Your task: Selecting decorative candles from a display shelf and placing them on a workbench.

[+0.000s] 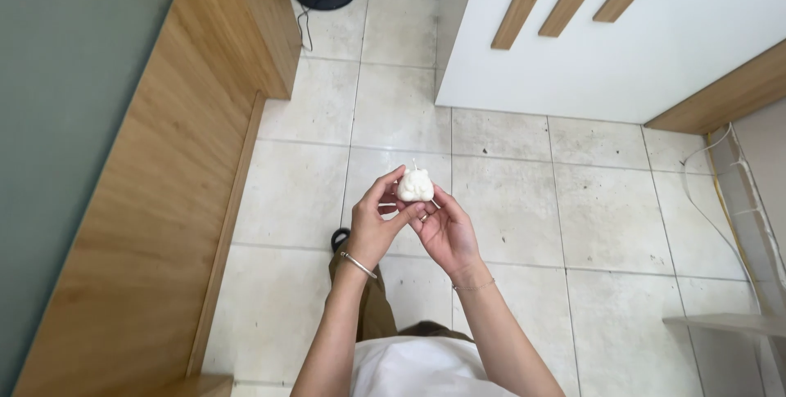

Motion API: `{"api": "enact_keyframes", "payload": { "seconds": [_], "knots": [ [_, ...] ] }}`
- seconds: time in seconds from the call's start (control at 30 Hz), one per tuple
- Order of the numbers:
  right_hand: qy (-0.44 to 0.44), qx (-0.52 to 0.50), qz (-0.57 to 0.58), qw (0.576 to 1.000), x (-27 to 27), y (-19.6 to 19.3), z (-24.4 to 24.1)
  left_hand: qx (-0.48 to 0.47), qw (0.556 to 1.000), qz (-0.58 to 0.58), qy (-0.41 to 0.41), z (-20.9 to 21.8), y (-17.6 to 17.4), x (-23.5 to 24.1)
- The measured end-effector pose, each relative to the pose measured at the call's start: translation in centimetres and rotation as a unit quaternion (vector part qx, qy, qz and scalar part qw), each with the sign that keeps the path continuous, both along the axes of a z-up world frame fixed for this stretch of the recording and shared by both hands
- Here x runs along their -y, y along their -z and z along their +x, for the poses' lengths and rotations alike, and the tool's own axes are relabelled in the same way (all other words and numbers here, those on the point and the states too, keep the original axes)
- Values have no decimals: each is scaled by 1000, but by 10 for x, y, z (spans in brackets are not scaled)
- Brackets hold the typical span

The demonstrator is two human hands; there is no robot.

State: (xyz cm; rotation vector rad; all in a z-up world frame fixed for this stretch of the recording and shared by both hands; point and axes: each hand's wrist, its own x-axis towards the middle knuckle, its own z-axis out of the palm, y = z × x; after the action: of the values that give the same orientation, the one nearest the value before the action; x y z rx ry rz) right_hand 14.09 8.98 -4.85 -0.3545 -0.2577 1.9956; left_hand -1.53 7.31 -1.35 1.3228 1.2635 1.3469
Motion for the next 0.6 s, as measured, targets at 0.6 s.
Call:
{"api": "enact_keyframes", "payload": {
  "seconds": [0.6],
  "knots": [
    [100, 35, -28, 994, -380, -23, -100, -77, 994, 7, 77, -104, -23, -406]
  ]
}}
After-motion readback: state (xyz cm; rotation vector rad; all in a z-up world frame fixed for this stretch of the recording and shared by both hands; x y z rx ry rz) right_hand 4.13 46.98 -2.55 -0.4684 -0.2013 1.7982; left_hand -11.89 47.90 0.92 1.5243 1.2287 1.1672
